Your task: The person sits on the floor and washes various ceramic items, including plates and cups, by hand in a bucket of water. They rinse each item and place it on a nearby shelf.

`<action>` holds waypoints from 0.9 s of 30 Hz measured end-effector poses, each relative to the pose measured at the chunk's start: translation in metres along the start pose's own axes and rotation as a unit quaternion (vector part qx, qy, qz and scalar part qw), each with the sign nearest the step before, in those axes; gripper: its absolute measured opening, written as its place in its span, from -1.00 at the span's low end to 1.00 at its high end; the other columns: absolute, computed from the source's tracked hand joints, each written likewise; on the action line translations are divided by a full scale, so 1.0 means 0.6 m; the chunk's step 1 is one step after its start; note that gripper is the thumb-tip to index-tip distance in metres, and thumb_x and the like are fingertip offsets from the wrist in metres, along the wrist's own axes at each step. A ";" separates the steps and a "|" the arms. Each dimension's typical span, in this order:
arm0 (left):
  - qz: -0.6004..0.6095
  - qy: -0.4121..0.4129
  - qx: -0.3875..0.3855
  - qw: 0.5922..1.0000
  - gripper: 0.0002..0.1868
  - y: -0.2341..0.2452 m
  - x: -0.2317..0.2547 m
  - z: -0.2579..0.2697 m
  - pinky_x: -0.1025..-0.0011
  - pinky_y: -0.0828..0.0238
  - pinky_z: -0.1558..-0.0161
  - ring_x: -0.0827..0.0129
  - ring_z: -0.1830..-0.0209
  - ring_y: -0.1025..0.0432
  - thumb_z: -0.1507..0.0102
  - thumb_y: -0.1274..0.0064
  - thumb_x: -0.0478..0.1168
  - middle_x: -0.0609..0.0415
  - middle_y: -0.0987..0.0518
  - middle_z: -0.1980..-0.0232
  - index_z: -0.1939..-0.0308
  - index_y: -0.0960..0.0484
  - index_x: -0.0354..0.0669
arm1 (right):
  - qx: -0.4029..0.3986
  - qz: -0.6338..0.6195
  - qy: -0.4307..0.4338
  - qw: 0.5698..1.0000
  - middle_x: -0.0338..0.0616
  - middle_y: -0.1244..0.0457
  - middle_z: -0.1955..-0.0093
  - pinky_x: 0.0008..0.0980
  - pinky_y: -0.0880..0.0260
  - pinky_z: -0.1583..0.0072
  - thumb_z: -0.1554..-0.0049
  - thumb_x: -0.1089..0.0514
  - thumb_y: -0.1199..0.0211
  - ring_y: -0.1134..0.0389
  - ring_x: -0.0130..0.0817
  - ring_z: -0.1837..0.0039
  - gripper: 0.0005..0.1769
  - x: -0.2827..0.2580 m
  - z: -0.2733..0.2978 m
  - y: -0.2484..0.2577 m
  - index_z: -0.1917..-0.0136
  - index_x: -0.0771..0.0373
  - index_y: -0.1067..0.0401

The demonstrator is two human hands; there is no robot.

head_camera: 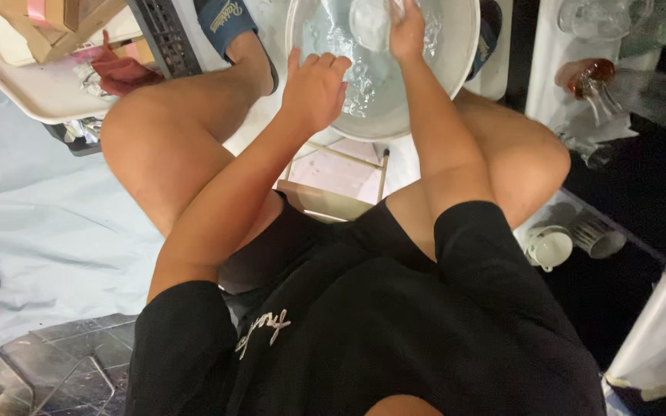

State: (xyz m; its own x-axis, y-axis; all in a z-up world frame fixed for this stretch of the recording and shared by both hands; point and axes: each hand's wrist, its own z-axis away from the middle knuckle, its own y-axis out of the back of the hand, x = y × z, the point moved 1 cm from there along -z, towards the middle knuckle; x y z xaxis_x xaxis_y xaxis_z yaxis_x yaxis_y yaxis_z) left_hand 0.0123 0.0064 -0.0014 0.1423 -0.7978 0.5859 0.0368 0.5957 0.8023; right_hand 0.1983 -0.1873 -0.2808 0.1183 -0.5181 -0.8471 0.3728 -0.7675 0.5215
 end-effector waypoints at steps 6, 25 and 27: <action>0.000 0.000 -0.019 1.000 -0.71 -0.007 -0.006 -0.009 -0.19 -0.12 -0.22 -0.04 0.03 -0.48 -0.28 -0.11 -0.27 -0.07 -0.61 0.05 -0.09 -0.56 -0.11 | -0.087 -0.108 -0.199 0.970 -0.07 -0.39 0.10 -0.26 -0.44 0.05 -0.29 0.00 -0.21 -0.39 -0.34 0.10 -0.64 0.016 0.007 -0.023 -0.11 0.36 -0.46; 0.001 -0.057 -0.115 0.992 -0.73 -0.002 -0.033 0.005 -0.04 -0.37 0.03 -0.07 0.19 -0.55 -0.26 -0.18 -0.12 -0.12 -0.66 0.21 0.03 -0.63 -0.14 | -0.178 -0.419 -0.253 0.853 -0.12 -0.30 0.30 -0.28 -0.31 0.28 -0.34 0.02 -0.21 -0.34 -0.31 0.29 -0.66 -0.064 -0.006 0.025 0.13 0.33 -0.43; 0.021 -0.065 -0.111 0.991 -0.72 -0.007 -0.025 0.006 0.02 -0.42 0.07 -0.07 0.16 -0.55 -0.26 -0.18 -0.12 -0.12 -0.66 0.18 0.01 -0.63 -0.13 | -0.119 -0.291 -0.191 0.930 -0.14 -0.33 0.26 -0.28 -0.34 0.25 -0.31 0.01 -0.25 -0.35 -0.35 0.26 -0.67 -0.059 -0.012 0.022 0.08 0.37 -0.48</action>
State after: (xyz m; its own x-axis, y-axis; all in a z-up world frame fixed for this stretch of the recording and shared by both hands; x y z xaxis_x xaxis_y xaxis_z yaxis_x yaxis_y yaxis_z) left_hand 0.0065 0.0154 -0.0134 0.0203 -0.7678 0.6403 0.2525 0.6236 0.7398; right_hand 0.2058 -0.1766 -0.2449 -0.4865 -0.1718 -0.8566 0.4690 -0.8786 -0.0902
